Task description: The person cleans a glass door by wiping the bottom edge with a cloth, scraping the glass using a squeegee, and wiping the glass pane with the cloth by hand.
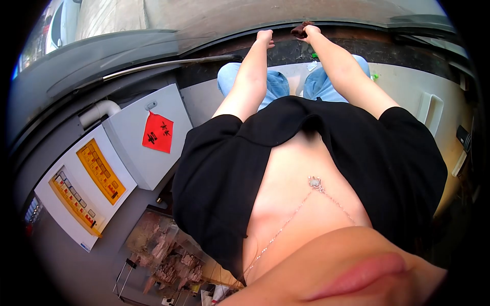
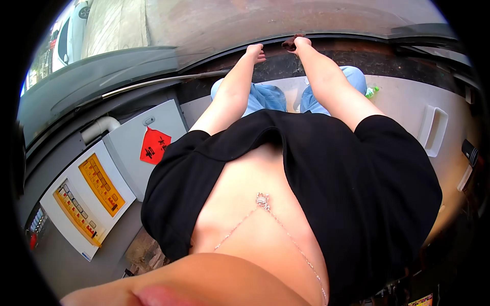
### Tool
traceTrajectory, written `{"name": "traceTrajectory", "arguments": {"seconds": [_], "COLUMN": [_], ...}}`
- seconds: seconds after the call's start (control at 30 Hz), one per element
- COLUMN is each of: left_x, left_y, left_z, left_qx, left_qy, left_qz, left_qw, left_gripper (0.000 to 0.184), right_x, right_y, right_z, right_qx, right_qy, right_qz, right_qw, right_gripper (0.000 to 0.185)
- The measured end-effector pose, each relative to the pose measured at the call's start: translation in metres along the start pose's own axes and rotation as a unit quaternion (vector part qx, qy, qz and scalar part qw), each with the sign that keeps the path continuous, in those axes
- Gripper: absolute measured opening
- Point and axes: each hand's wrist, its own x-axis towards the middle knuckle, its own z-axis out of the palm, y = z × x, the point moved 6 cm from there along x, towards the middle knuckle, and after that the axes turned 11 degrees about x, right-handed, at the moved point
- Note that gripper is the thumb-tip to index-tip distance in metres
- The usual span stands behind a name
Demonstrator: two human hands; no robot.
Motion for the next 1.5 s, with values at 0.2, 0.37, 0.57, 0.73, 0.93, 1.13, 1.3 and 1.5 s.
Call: {"name": "traceTrajectory", "arguments": {"seconds": [0.2, 0.37, 0.57, 0.73, 0.93, 1.13, 1.3, 1.5], "left_x": [0.084, 0.151, 0.199, 0.224, 0.225, 0.225, 0.230, 0.236], "left_y": [-0.032, -0.047, -0.062, -0.070, -0.046, -0.045, -0.061, -0.072], "left_z": [0.017, 0.043, 0.079, 0.104, 0.100, 0.125, 0.130, 0.091], "left_qx": [-0.100, -0.243, -0.287, -0.327, -0.346, -0.360, -0.350, -0.408], "left_qy": [-0.002, -0.049, -0.048, -0.085, -0.039, -0.108, -0.122, 0.027], "left_qz": [0.009, -0.007, 0.015, 0.017, 0.084, 0.062, 0.056, 0.063], "left_qw": [0.995, 0.969, 0.957, 0.941, 0.934, 0.925, 0.927, 0.911], "left_gripper": [0.037, 0.039, 0.043, 0.041, 0.045, 0.043, 0.041, 0.030], "right_x": [0.118, 0.212, 0.270, 0.259, 0.280, 0.305, 0.302, 0.281], "right_y": [0.040, 0.073, 0.084, 0.073, 0.059, -0.055, -0.072, 0.075], "right_z": [-0.007, -0.010, 0.015, 0.024, -0.002, -0.104, -0.119, 0.014], "right_qx": [0.061, 0.200, 0.308, 0.312, 0.385, 0.411, 0.345, 0.313], "right_qy": [0.001, 0.004, -0.069, -0.080, -0.069, -0.015, -0.016, -0.152], "right_qz": [0.018, 0.040, 0.069, 0.080, 0.028, -0.140, -0.160, 0.063], "right_qw": [0.998, 0.979, 0.946, 0.943, 0.920, 0.901, 0.925, 0.935], "right_gripper": [0.040, 0.027, 0.031, 0.030, 0.024, 0.020, 0.016, 0.027]}}
